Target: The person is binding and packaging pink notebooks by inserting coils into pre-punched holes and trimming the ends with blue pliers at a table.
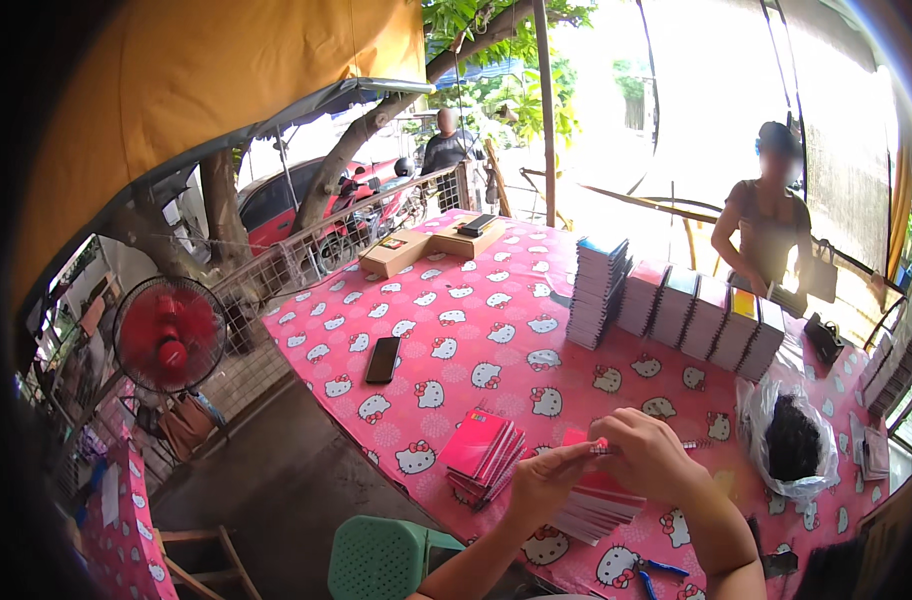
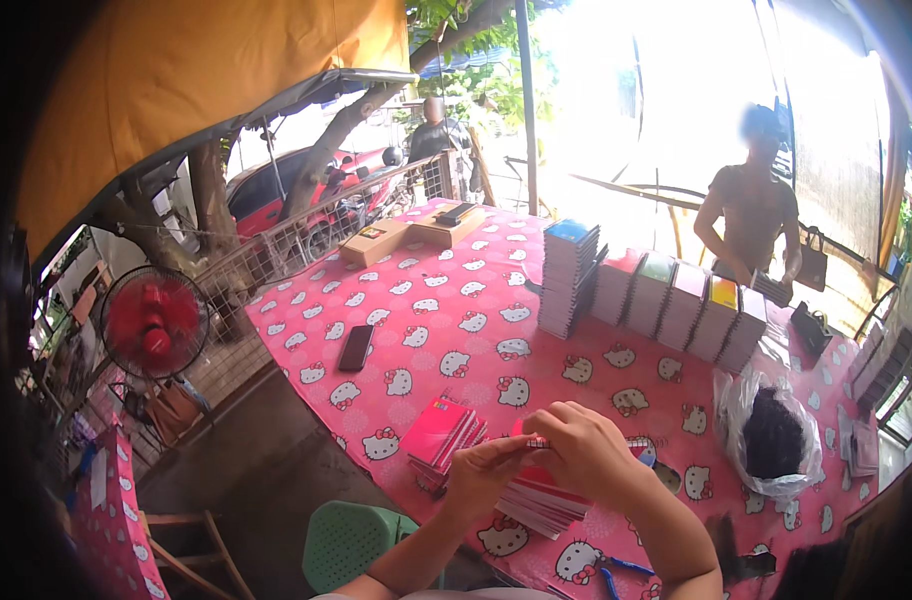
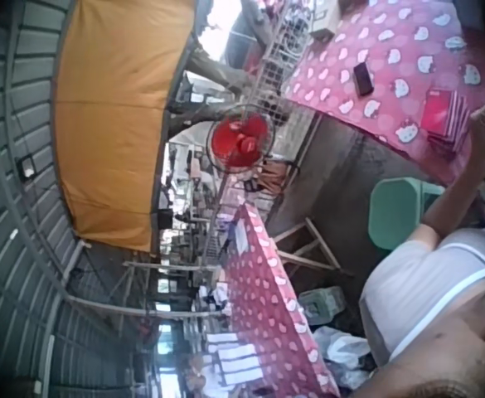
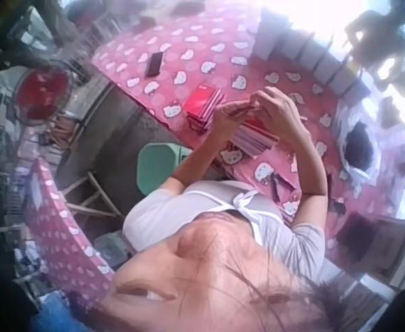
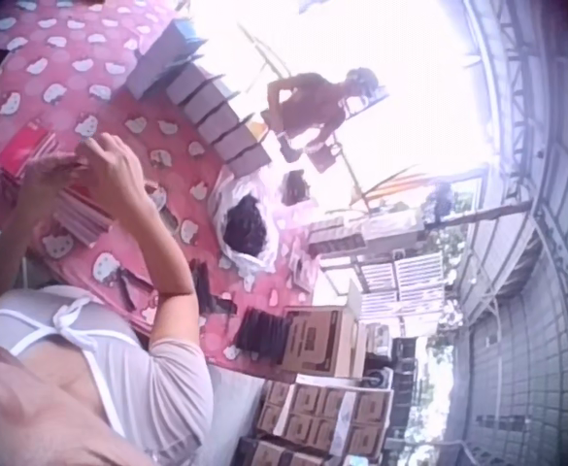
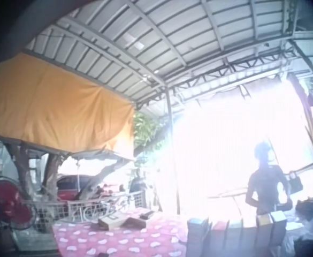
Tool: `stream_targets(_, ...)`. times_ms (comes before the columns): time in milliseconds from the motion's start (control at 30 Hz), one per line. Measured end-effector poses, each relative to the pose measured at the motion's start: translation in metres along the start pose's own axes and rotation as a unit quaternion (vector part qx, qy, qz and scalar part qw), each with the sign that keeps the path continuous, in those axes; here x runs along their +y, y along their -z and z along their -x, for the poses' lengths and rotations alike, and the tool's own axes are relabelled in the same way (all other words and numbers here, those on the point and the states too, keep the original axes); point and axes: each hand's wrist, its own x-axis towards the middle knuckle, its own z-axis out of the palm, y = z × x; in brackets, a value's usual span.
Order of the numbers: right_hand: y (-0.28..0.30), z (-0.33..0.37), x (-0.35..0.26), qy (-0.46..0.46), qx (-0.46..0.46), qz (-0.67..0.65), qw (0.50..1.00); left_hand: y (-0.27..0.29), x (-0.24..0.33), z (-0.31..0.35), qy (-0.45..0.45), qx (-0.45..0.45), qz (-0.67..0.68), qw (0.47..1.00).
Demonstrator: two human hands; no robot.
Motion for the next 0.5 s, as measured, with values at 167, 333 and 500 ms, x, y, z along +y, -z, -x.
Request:
stream_targets(167,-0.001,-0.001,-0.009,0.034,0.035,0.066,0.997,-0.001,-0.002,0.004,-0.011,0.022,-0.077,0.997)
stream_targets(333,-0.007,0.005,-0.011,0.015,0.074,0.006,0.997,-0.003,0.001,0.004,0.003,0.028,0.020,0.999)
stream_targets(500,-0.004,0.011,-0.015,0.025,0.061,0.011,0.998,-0.003,0.006,0.005,0.007,0.004,0.011,1.000)
